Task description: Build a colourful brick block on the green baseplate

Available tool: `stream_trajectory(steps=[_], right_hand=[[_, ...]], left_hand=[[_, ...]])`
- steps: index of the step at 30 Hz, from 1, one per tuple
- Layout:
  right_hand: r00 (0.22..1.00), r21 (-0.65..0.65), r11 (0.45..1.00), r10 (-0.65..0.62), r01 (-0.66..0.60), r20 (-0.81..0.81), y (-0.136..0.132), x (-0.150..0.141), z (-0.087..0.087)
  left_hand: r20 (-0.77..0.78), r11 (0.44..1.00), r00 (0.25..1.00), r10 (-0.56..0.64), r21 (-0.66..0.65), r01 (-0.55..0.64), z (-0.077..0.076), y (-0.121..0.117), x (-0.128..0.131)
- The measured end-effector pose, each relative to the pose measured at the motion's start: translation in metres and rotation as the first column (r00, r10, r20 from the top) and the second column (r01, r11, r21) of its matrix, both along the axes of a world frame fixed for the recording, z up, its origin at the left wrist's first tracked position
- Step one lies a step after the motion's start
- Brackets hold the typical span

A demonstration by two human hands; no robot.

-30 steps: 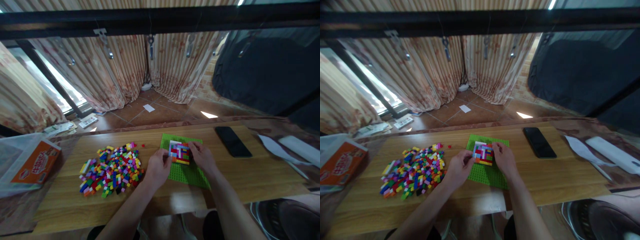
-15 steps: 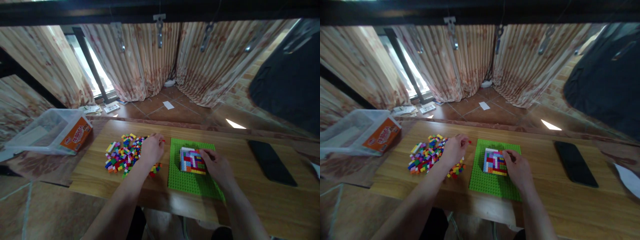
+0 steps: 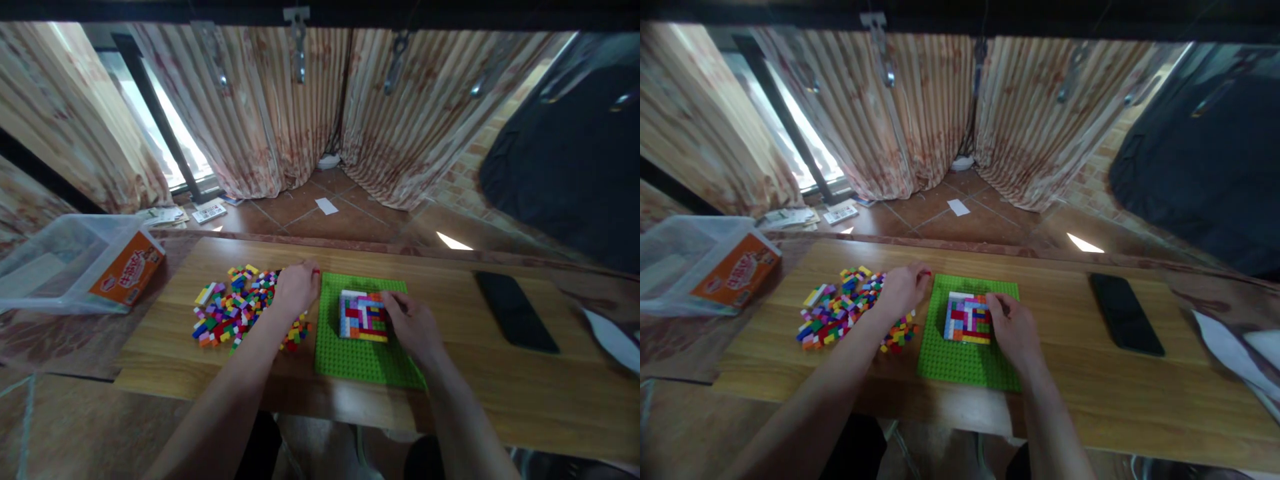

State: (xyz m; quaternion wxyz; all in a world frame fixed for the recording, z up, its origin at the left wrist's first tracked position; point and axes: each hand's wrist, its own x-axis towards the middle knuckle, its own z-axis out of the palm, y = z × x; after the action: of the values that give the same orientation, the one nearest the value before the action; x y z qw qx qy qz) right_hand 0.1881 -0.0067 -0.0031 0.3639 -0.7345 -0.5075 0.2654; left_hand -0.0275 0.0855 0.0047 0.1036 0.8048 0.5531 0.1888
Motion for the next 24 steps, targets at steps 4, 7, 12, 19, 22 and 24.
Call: stream_trajectory(steps=[4,7,12,19,22,24], right_hand=[[0.998,0.011,0.998,-0.059,0.059,-0.026,0.000,0.001,0.001],[0.996,0.068,0.994,-0.088,0.087,0.014,-0.001,-0.002,0.004],[0.990,0.236,0.966,-0.125,0.108,0.060,-0.002,-0.012,0.008],[0.999,0.450,0.892,0.016,-0.036,0.049,-0.001,-0.024,0.012],[0.998,0.469,0.882,0.059,-0.040,-0.025,0.000,-0.029,0.013],[0.993,0.472,0.882,0.071,-0.021,-0.089,0.001,-0.032,0.011]], left_hand=[[0.359,0.991,0.927,-0.110,-0.028,0.128,0.005,-0.008,0.012],[0.539,0.975,0.823,-0.180,-0.011,0.221,0.003,-0.015,0.022],[0.629,0.961,0.750,-0.207,-0.012,0.275,-0.002,-0.019,0.030],[0.661,0.948,0.725,-0.195,-0.063,0.313,0.012,-0.030,0.039],[0.730,0.925,0.663,-0.166,-0.117,0.361,0.016,-0.037,0.043],[0.790,0.906,0.600,-0.122,-0.159,0.393,0.016,-0.040,0.045]])
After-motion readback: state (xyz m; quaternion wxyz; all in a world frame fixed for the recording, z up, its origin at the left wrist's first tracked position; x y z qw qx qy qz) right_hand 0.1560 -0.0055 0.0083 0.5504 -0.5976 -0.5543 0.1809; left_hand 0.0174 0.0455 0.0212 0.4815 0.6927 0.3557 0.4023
